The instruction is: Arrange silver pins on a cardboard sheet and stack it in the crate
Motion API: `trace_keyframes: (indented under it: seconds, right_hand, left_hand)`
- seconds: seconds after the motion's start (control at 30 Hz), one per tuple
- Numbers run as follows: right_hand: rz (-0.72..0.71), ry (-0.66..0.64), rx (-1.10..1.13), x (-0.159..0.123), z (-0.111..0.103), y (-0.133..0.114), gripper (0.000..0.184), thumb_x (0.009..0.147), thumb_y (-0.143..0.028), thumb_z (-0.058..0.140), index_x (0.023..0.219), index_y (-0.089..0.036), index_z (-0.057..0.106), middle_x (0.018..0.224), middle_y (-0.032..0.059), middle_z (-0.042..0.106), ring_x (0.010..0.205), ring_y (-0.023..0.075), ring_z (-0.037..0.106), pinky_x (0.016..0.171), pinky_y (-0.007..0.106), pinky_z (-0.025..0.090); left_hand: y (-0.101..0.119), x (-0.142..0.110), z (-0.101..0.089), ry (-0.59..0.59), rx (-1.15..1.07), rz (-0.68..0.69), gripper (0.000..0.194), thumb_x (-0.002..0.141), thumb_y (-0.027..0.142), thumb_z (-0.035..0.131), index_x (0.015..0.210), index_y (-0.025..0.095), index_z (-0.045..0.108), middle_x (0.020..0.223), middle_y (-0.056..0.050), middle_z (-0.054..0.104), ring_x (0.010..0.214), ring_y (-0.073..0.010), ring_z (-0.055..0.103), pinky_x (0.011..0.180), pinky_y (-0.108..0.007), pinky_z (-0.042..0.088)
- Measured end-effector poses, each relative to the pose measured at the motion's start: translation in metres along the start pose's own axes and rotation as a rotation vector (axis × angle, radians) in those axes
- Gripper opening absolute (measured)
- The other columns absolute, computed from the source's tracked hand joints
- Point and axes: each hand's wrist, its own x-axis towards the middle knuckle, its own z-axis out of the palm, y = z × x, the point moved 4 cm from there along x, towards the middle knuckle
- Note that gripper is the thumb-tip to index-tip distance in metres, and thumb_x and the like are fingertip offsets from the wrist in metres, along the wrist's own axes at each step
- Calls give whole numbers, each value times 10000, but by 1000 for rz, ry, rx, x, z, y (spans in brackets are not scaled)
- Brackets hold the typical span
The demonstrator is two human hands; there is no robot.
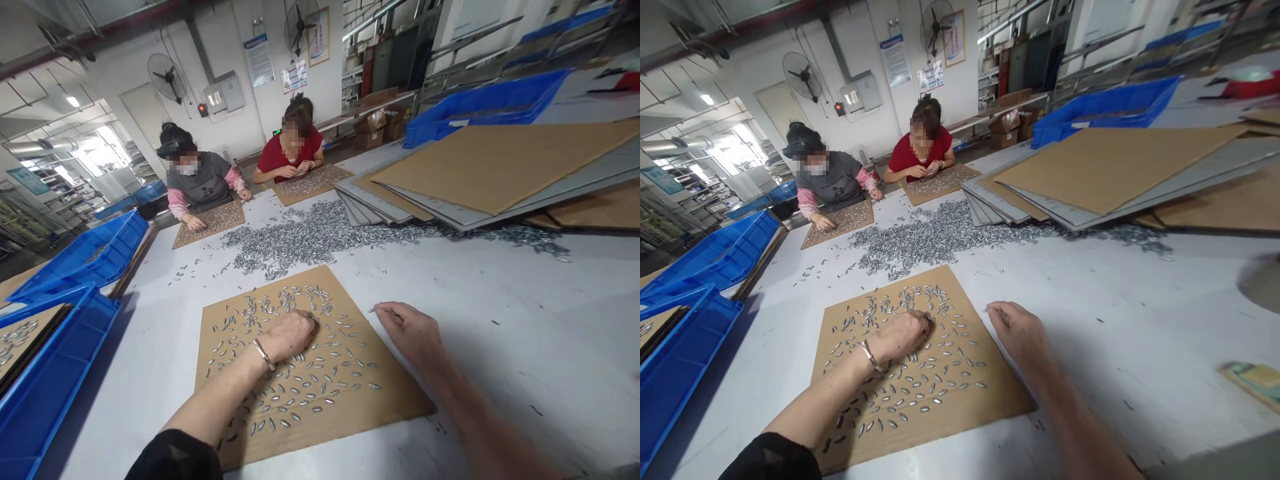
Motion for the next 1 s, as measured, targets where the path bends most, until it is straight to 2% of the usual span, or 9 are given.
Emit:
trace_keyframes:
  seconds: [0.1,0.23,0.37,0.47,0.57,0.67,0.77,0.87,1.0]
  right_hand:
    - [-1,0,6,0,-1,-2,311,888,-453,514,825,-251,743,900,65,810,784,229,743,788,336,569]
    - [20,-13,6,0,0,0,309,881,-459,513,828,-256,740,907,66,811,770,227,740,761,336,567]
    - [2,-15,4,0,2,-1,304,882,-449,506,810,-259,732,887,64,809,765,226,739,739,331,559]
    - [-5,-8,0,-1,1,-2,291,882,-435,509,802,-261,727,873,60,810,773,227,741,734,324,556]
    - [-3,0,0,-1,0,-3,298,885,-445,509,809,-261,731,884,57,812,759,225,736,738,325,558]
    - [-12,-6,-10,-1,-1,-4,284,890,-426,512,818,-264,734,895,53,812,762,224,733,750,328,558]
    - [-23,-17,-12,-2,0,-3,263,882,-391,515,824,-261,736,892,51,808,764,222,734,750,325,554]
    - [-24,-19,-3,-1,3,-1,268,880,-394,509,808,-258,728,873,52,803,765,222,733,749,323,551]
    - [5,-4,23,0,-1,-7,275,883,-413,498,812,-262,717,881,54,803,791,225,733,761,325,549]
  left_hand:
    - [1,-2,2,14,16,7,187,954,115,510,939,101,696,1012,-171,717,831,-238,682,698,-315,539]
    - [3,-8,0,44,-13,58,161,984,160,519,973,135,678,1023,-128,702,859,-205,678,766,-297,550]
    - [17,-6,6,44,-36,151,159,990,184,536,942,155,685,1017,-103,713,901,-193,677,812,-276,551]
    - [26,-2,12,29,-34,183,145,942,127,566,868,146,689,957,-112,719,875,-209,675,784,-285,550]
    - [23,-3,9,40,-52,142,155,921,92,560,865,145,693,959,-118,717,800,-194,665,716,-280,537]
    - [11,-10,-1,63,-117,74,203,967,123,517,886,168,698,999,-88,715,819,-164,669,744,-256,531]
    - [2,-16,-5,64,-161,-18,203,960,135,528,845,165,693,979,-85,718,845,-171,678,773,-260,535]
    - [4,-17,1,49,-170,-88,150,928,153,573,840,162,694,977,-101,727,860,-194,689,761,-275,547]
    - [14,-14,12,54,-168,-131,195,927,122,508,851,160,684,986,-119,731,838,-207,692,744,-297,557]
